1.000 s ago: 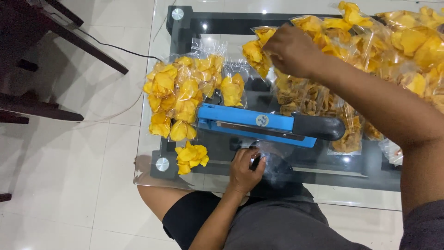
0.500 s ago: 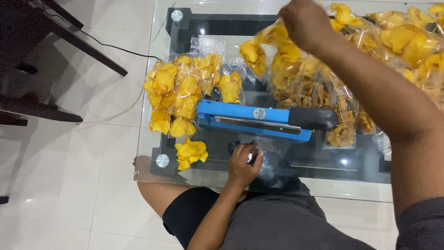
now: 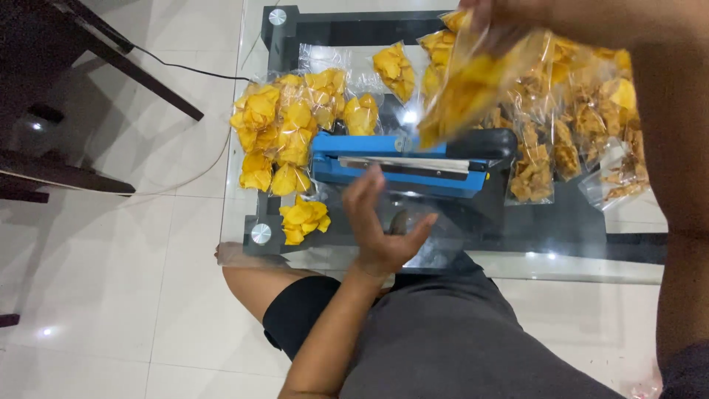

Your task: Bagging yellow food items into plastic bags and sealing them using a manual heat sealer.

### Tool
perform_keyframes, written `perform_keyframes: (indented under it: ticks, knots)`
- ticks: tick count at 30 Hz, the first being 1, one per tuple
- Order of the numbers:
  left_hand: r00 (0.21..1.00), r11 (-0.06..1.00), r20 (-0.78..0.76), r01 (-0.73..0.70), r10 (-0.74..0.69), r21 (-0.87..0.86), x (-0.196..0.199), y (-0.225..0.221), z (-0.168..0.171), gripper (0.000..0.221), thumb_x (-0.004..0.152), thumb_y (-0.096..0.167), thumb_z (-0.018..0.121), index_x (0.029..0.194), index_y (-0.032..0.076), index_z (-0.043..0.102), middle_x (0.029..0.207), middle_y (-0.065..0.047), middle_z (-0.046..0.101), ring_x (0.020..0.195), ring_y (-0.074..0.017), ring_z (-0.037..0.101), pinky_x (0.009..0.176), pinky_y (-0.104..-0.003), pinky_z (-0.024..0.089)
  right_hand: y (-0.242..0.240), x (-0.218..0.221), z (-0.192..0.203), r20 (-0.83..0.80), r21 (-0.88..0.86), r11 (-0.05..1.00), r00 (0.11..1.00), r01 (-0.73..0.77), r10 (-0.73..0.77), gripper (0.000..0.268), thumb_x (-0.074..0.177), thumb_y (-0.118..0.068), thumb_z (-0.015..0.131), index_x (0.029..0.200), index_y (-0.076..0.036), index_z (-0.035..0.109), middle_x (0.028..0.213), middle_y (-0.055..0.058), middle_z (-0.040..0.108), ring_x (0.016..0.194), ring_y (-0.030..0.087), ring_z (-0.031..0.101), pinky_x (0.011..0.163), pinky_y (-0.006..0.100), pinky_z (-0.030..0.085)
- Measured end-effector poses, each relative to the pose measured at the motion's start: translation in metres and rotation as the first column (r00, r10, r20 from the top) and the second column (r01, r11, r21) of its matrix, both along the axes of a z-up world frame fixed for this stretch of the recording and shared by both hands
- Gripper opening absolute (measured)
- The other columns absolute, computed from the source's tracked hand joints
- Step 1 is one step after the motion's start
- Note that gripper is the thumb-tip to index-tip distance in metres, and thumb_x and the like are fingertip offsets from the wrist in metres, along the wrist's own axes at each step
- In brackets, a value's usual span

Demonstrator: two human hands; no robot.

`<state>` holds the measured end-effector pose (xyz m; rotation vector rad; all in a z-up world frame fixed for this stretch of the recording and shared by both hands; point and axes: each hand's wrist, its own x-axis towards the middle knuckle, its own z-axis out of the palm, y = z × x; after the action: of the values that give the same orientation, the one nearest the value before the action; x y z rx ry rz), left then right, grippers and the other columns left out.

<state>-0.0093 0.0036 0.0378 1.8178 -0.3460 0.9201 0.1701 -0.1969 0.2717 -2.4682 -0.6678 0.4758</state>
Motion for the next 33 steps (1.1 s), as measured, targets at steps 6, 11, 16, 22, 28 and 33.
perform_keyframes:
  ticks: [6,11,16,22,28,33]
  knots:
    - [0.736,0.869,-0.466,0.376,-0.491,-0.322,-0.003,0.026,0.080,0.095,0.082,0.036,0.084,0.156,0.010,0.030,0.151,-0.015,0.051,0.140,-0.0289,0.055,0.111,-0.040,0.055,0.038,-0.059,-0.025,-0.095,0.068,0.995,0.993,-0.069,0.075,0.014,0.100,-0.010,0.062,0.113,-0.007,0.068,0.096,0.008,0.081,0.084,0.016,0.083,0.071,0.030,0.070]
    - [0.539,0.817,-0.619,0.309,-0.572,-0.486,-0.017,0.031,0.050,0.057,0.081,0.028,0.083,0.130,0.007,0.063,0.113,-0.002,0.072,0.105,-0.0111,0.067,0.091,-0.026,0.057,0.041,-0.081,-0.063,-0.162,0.183,0.983,0.986,0.005,0.025,0.019,0.092,-0.017,0.078,0.102,-0.009,0.063,0.088,0.005,0.083,0.080,0.014,0.084,0.072,0.028,0.068]
    - [0.665,0.942,-0.674,0.296,-0.321,-0.156,-0.026,0.039,0.037,0.066,0.084,0.025,0.082,0.143,0.014,0.055,0.135,-0.009,0.068,0.127,-0.0224,0.065,0.102,-0.034,0.057,0.024,-0.080,-0.088,0.113,-0.036,0.912,0.905,-0.409,0.410,0.029,0.083,-0.033,0.080,0.110,-0.023,0.083,0.144,0.010,0.063,0.107,0.026,0.072,0.080,0.045,0.058]
    - [0.741,0.952,-0.628,0.307,-0.239,0.000,-0.027,0.040,0.021,0.069,0.083,0.031,0.084,0.143,0.014,0.055,0.136,-0.008,0.068,0.126,-0.0236,0.066,0.098,-0.036,0.057,0.035,-0.093,-0.100,-0.015,-0.208,0.879,0.900,-0.429,0.435,0.058,0.081,-0.037,0.081,0.136,-0.021,0.068,0.164,0.009,0.040,0.151,0.032,0.037,0.104,0.059,0.044]
    - [0.740,0.942,-0.625,0.335,-0.249,0.021,-0.027,0.043,0.020,0.063,0.085,0.029,0.083,0.141,0.016,0.057,0.137,-0.006,0.068,0.127,-0.0244,0.065,0.102,-0.038,0.054,0.037,-0.098,-0.105,0.086,-0.237,0.878,0.891,-0.417,0.446,0.066,0.076,-0.042,0.086,0.135,-0.019,0.068,0.163,0.010,0.043,0.143,0.032,0.047,0.096,0.055,0.050]
    - [0.747,0.928,-0.610,0.370,-0.264,0.051,-0.026,0.043,0.016,0.060,0.090,0.027,0.079,0.144,0.017,0.055,0.136,-0.007,0.067,0.126,-0.0257,0.062,0.102,-0.040,0.054,0.041,-0.098,-0.111,-0.045,-0.231,0.880,0.908,-0.416,0.417,0.056,0.081,-0.034,0.081,0.134,-0.020,0.069,0.166,0.007,0.038,0.136,0.027,0.053,0.089,0.050,0.055]
